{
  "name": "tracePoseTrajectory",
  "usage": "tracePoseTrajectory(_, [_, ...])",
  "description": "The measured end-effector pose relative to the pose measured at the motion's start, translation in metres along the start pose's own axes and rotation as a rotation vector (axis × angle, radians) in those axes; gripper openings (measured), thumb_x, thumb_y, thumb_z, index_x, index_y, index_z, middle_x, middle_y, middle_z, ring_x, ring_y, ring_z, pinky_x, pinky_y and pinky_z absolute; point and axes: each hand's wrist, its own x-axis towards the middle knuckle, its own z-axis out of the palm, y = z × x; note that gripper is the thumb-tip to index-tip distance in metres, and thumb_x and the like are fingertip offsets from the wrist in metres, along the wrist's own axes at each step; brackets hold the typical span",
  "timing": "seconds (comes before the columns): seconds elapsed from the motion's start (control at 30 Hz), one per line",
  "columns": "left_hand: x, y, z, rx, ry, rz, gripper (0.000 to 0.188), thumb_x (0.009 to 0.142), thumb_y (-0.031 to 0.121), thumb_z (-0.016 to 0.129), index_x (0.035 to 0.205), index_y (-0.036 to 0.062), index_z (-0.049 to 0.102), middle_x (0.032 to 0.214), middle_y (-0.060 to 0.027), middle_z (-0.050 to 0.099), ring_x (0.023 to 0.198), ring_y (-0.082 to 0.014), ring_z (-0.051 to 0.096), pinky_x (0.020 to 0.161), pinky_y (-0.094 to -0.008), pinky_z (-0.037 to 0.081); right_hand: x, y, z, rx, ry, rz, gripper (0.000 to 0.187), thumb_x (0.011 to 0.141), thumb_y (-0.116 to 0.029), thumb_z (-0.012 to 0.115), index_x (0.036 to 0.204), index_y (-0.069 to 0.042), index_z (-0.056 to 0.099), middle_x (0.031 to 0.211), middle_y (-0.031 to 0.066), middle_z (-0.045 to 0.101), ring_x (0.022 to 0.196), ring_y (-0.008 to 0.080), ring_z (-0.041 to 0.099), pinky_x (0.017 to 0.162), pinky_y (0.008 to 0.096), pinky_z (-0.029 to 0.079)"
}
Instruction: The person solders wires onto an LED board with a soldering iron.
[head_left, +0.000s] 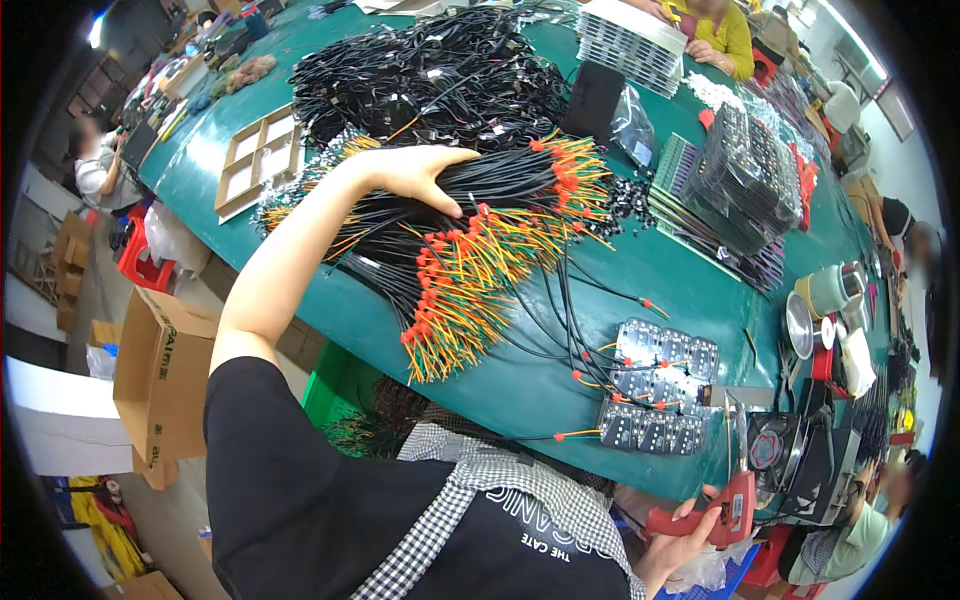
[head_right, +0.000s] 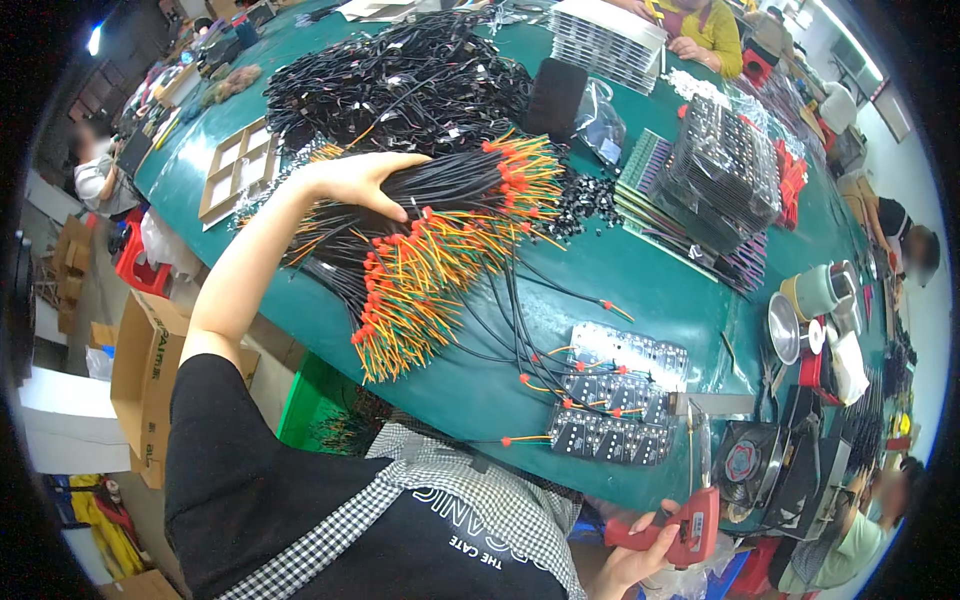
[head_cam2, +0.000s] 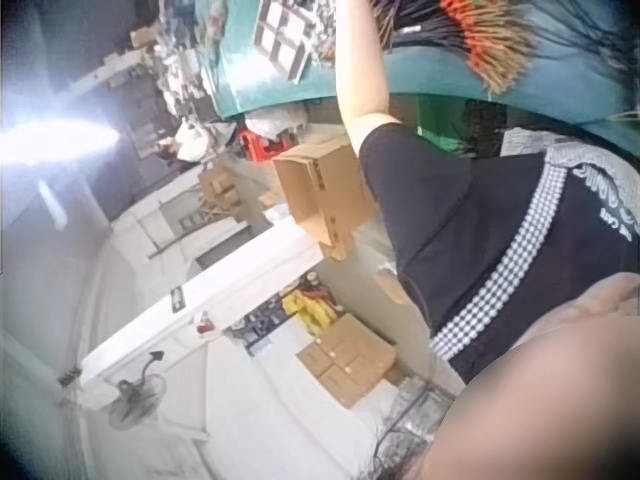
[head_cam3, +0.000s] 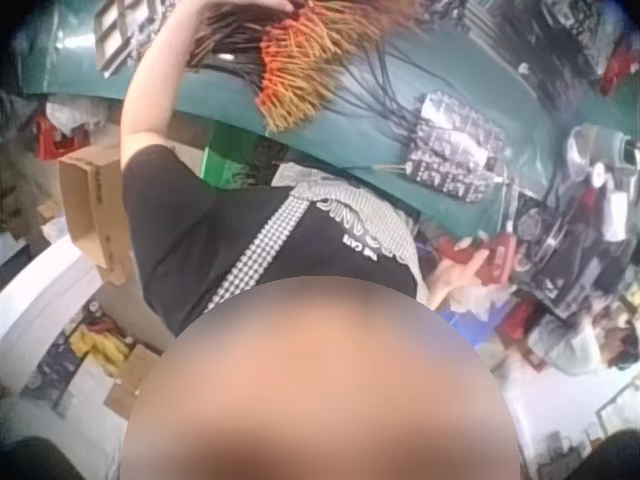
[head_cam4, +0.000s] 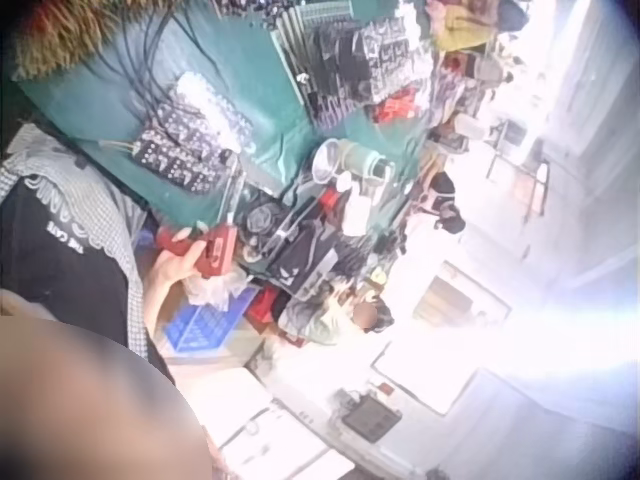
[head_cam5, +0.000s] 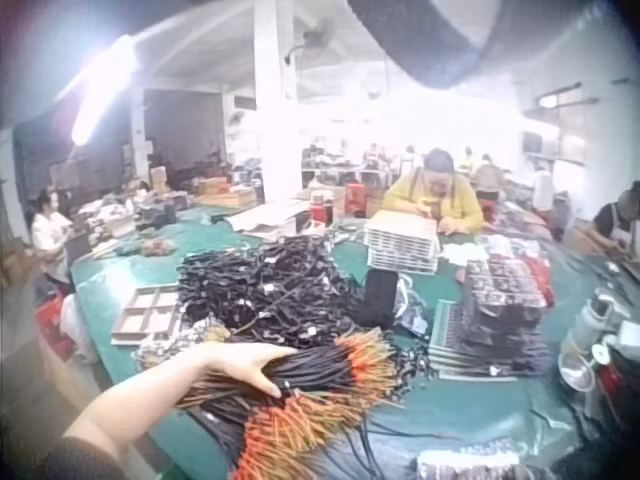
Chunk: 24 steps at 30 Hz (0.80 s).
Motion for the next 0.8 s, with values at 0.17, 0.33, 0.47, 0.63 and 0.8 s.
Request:
tracePoseTrajectory(0.17, [0.015, -0.015, -0.011, -0.352, -0.170, -0.016, 0.074, 0.068, 0.023, 0.079, 0.129, -0.0048, 0.047, 0.118, -0.0132, 0.060, 0.107, -0.0174, 0.055, 0.096, -0.0298, 0.041, 0.003, 0.005, -0.007, 0.041, -0.098, -0.030, 0.043, 0.096, -0.022, 0.049, 0.132, -0.001, 0.036, 0.110, 0.0122, 0.053, 0.062, 0.0083, 0.047, 0.052, 0.0197, 0.039])
tracePoseTrajectory(0.33, [0.025, -0.019, -0.012, -0.341, -0.241, -0.094, 0.068, 0.068, 0.018, 0.077, 0.125, -0.0044, 0.049, 0.114, -0.0121, 0.062, 0.103, -0.0162, 0.056, 0.092, -0.0297, 0.044, 0.005, 0.007, -0.010, 0.040, -0.071, -0.003, 0.043, 0.096, -0.021, 0.049, 0.132, -0.001, 0.035, 0.109, 0.0130, 0.053, 0.062, 0.0085, 0.047, 0.051, 0.0199, 0.039])
tracePoseTrajectory(0.47, [0.027, -0.014, -0.005, -0.075, -0.174, -0.066, 0.074, 0.066, 0.017, 0.071, 0.130, -0.0047, 0.041, 0.122, -0.0175, 0.054, 0.112, -0.0216, 0.052, 0.097, -0.0316, 0.041, 0.006, 0.007, -0.008, 0.034, -0.060, -0.009, 0.043, 0.096, -0.021, 0.049, 0.131, 0.000, 0.035, 0.109, 0.0134, 0.053, 0.061, 0.0086, 0.047, 0.050, 0.0199, 0.038])
tracePoseTrajectory(0.63, [0.027, -0.010, -0.005, -0.141, -0.002, -0.052, 0.046, 0.059, 0.012, 0.065, 0.100, -0.0066, 0.059, 0.078, -0.0062, 0.064, 0.070, -0.0139, 0.057, 0.065, -0.0286, 0.046, 0.008, 0.003, -0.006, 0.032, -0.067, 0.016, 0.043, 0.094, -0.021, 0.052, 0.128, 0.000, 0.037, 0.107, 0.0133, 0.054, 0.059, 0.0110, 0.047, 0.055, 0.0230, 0.041])
tracePoseTrajectory(0.8, [0.028, -0.004, -0.033, -0.264, -0.117, -0.232, 0.045, 0.061, 0.010, 0.067, 0.103, -0.0020, 0.059, 0.085, -0.0041, 0.065, 0.078, -0.0095, 0.059, 0.070, -0.0257, 0.049, 0.010, 0.002, -0.006, 0.023, -0.083, 0.017, 0.044, 0.094, -0.021, 0.052, 0.129, 0.000, 0.036, 0.107, 0.0129, 0.054, 0.059, 0.0109, 0.047, 0.055, 0.0228, 0.041])
